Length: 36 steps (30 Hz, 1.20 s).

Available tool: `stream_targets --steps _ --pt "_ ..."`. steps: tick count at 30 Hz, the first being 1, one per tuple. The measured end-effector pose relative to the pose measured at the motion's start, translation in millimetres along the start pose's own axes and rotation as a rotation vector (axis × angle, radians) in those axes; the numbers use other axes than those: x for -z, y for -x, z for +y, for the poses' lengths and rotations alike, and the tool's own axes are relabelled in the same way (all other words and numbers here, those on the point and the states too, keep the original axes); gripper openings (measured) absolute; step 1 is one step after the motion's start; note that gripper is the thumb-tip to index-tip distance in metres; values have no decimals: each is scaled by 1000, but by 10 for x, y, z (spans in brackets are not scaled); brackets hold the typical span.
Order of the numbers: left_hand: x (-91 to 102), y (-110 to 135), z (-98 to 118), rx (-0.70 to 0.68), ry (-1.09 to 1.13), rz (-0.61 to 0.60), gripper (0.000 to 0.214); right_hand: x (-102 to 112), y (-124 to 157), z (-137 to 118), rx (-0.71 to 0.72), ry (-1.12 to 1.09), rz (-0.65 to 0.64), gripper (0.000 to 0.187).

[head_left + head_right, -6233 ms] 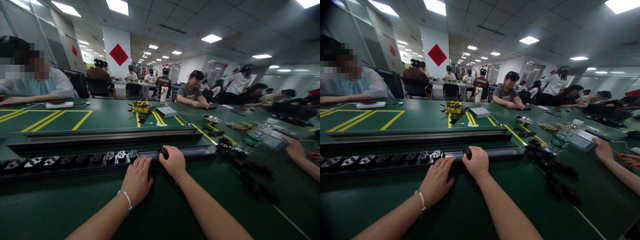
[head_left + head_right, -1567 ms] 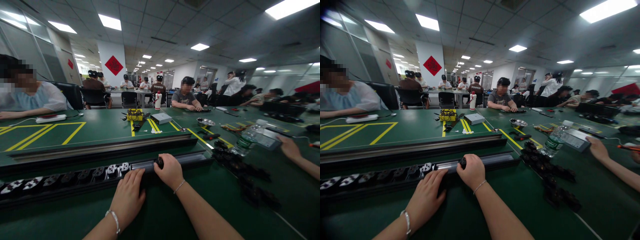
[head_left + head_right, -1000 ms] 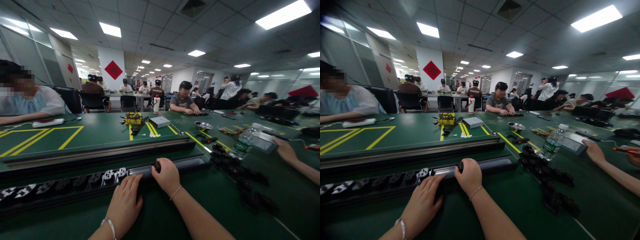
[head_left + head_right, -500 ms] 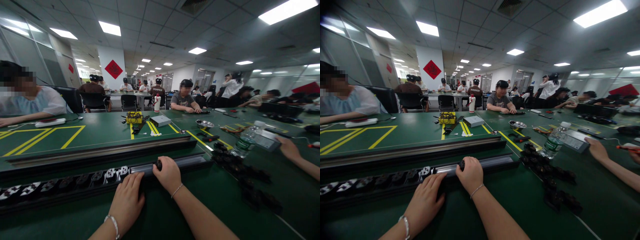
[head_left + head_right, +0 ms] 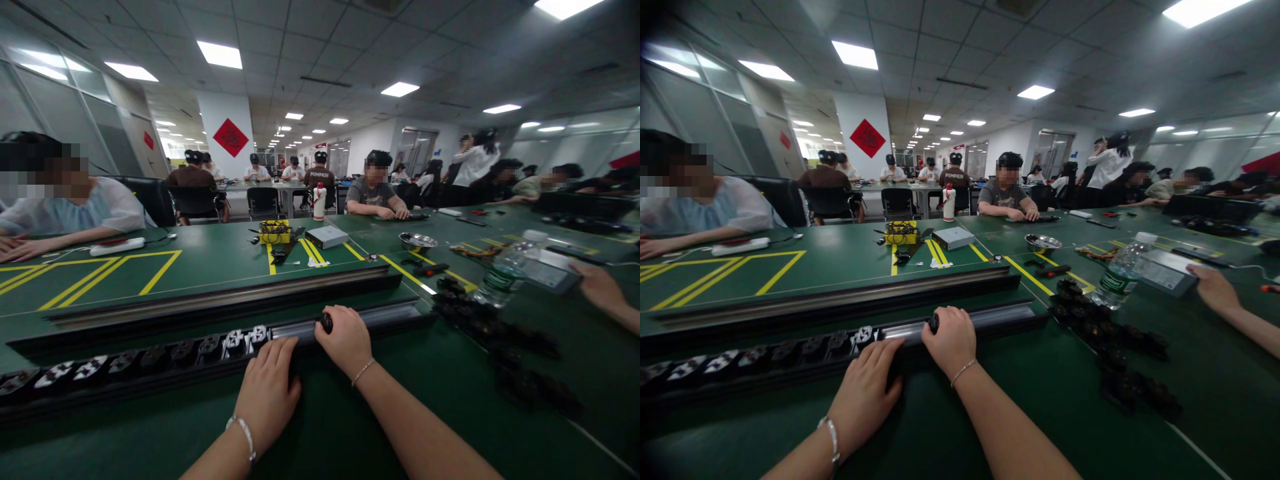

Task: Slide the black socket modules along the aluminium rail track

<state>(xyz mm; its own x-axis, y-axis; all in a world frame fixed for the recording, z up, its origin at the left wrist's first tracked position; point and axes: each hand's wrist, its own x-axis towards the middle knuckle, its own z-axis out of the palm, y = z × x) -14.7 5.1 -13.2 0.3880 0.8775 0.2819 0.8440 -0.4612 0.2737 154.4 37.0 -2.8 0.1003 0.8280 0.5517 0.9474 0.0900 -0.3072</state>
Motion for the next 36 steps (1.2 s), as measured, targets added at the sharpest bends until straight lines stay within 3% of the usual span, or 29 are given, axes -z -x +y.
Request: stream_targets --steps 23,30,36 --pt "16 8 6 9 -18 -13 52 -30 -4 17 -27 -22 13 16" --pt "1 3 -2 21 -31 -26 53 -6 0 8 -55 -24 -2 26" --pt "15 4 7 29 -30 -30 52 -3 -1 20 -38 -42 -4 20"
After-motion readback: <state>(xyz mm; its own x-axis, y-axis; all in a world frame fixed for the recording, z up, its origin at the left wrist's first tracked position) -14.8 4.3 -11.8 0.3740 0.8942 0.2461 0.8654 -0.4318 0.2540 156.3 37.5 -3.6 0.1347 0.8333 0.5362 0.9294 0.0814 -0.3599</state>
